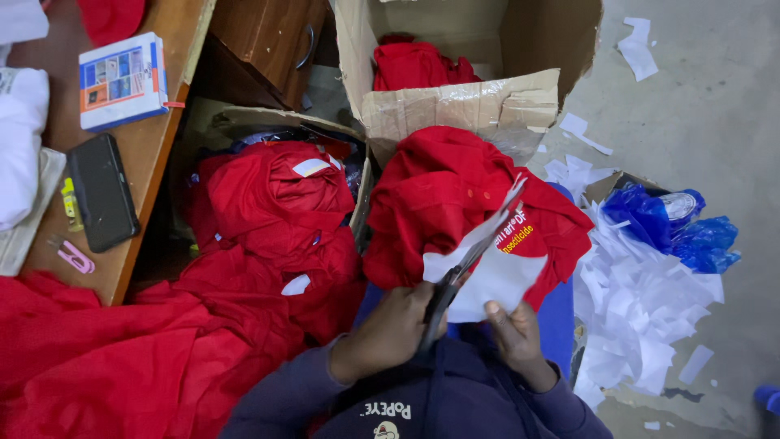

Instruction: The person sits on a blue chair and uses scissors to cut white paper attached to a red shirt. They repeatedly trim the paper and discard the cut pieces onto the floor.

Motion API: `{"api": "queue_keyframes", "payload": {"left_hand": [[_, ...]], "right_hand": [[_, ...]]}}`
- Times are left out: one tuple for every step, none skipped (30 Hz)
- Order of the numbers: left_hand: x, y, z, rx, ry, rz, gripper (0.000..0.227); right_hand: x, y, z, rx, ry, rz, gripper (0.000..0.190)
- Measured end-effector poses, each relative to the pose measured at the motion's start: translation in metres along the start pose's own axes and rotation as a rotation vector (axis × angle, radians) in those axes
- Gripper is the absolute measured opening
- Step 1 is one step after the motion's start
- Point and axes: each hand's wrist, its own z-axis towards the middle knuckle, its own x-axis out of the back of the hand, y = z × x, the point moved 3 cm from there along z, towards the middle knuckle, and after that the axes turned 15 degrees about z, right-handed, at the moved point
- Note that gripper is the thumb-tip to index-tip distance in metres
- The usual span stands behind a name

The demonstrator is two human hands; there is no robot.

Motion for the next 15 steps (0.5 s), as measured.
{"api": "queue_keyframes", "payload": {"left_hand": [[0.005,-0.008,-0.004,-0.004,-0.002,0.007,0.02],[0.008,-0.018,-0.007,0.07,-0.062,0.1,0.019],[0.011,-0.028,-0.011,0.144,-0.121,0.192,0.021],[0.016,-0.036,-0.016,0.141,-0.123,0.197,0.021],[0.021,-0.044,-0.022,0.111,-0.125,0.404,0.018],[0.027,-0.051,-0.028,0.079,-0.126,0.611,0.027],[0.03,-0.053,-0.033,0.08,-0.128,0.617,0.027],[0.036,-0.053,-0.038,0.043,-0.048,0.747,0.016],[0.041,-0.053,-0.043,0.005,0.036,0.874,0.007],[0.043,-0.053,-0.044,0.007,0.038,0.878,0.007],[0.044,-0.05,-0.047,-0.066,0.067,1.118,0.008],[0.044,-0.048,-0.049,-0.141,0.097,1.357,0.01],[0.041,-0.051,-0.051,-0.134,0.094,1.359,0.01],[0.037,-0.054,-0.052,-0.153,0.089,1.419,0.01],[0.032,-0.057,-0.053,-0.178,0.084,1.477,0.011]], "right_hand": [[0.001,0.001,0.006,0.006,0.002,0.005,0.047],[0.004,0.0,0.011,0.038,0.074,0.069,0.049],[0.008,0.0,0.016,0.068,0.146,0.133,0.054],[0.009,-0.006,0.021,0.073,0.148,0.137,0.054],[0.008,-0.01,0.025,0.033,0.128,0.265,0.058],[0.008,-0.013,0.029,-0.006,0.108,0.394,0.062],[0.011,-0.02,0.034,-0.005,0.107,0.4,0.062],[0.01,-0.023,0.038,-0.121,0.039,0.547,0.07],[0.01,-0.028,0.044,-0.239,-0.034,0.689,0.078],[0.005,-0.03,0.045,-0.238,-0.038,0.692,0.078],[-0.004,-0.032,0.046,-0.312,-0.138,0.719,0.08],[-0.013,-0.033,0.046,-0.385,-0.239,0.744,0.092],[-0.02,-0.035,0.05,-0.391,-0.242,0.747,0.092],[-0.019,-0.029,0.052,-0.574,-0.026,0.344,0.061],[-0.015,-0.027,0.051,-0.741,0.184,-0.069,0.039]]}}
